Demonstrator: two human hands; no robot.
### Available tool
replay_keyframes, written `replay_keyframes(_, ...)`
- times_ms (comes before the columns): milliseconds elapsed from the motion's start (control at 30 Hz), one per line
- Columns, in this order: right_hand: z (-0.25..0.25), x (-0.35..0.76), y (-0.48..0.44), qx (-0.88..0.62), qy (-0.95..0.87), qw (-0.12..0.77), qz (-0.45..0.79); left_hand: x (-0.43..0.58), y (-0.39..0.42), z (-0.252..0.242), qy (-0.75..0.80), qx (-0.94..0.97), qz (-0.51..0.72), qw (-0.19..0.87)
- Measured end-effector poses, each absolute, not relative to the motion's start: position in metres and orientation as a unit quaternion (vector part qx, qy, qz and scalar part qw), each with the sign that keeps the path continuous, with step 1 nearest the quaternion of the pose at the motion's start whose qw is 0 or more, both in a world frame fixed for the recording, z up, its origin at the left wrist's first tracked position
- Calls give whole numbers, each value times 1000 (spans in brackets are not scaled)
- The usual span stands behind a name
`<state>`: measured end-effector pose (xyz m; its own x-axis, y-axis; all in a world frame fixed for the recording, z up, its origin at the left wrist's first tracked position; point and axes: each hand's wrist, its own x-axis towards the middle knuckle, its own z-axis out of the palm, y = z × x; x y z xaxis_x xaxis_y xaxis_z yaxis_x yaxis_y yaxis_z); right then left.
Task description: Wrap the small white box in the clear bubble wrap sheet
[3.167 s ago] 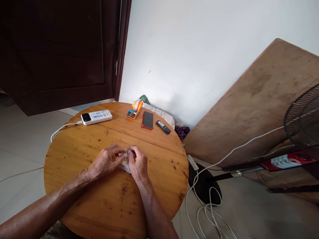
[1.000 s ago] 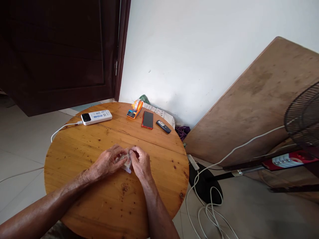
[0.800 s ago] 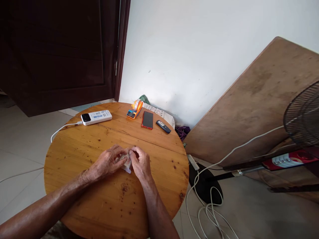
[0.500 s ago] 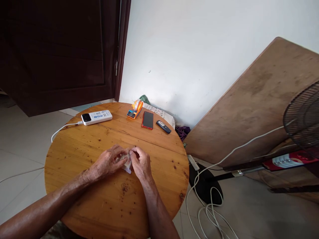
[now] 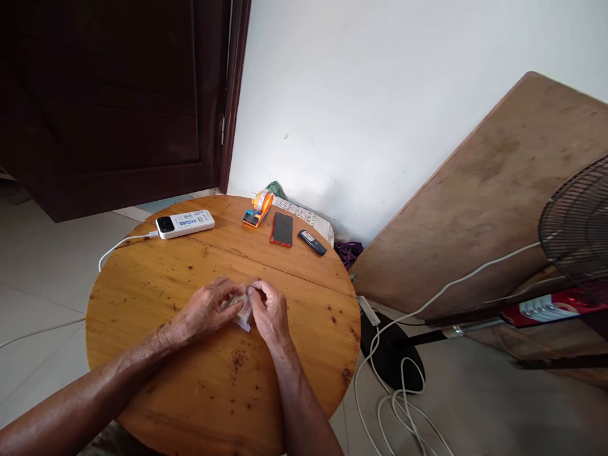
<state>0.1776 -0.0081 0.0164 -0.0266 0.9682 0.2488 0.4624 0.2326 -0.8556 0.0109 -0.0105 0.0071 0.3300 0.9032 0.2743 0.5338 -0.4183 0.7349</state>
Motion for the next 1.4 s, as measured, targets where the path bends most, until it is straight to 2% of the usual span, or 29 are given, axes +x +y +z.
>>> replay_keyframes(933, 16, 175, -12, -543, -671, 421, 279, 12, -7, 0, 462, 757, 364, 286)
replay_keyframes(1400, 14, 175, -18, -526, -740, 386, 164, 12, -6, -1, 463, 756, 370, 280)
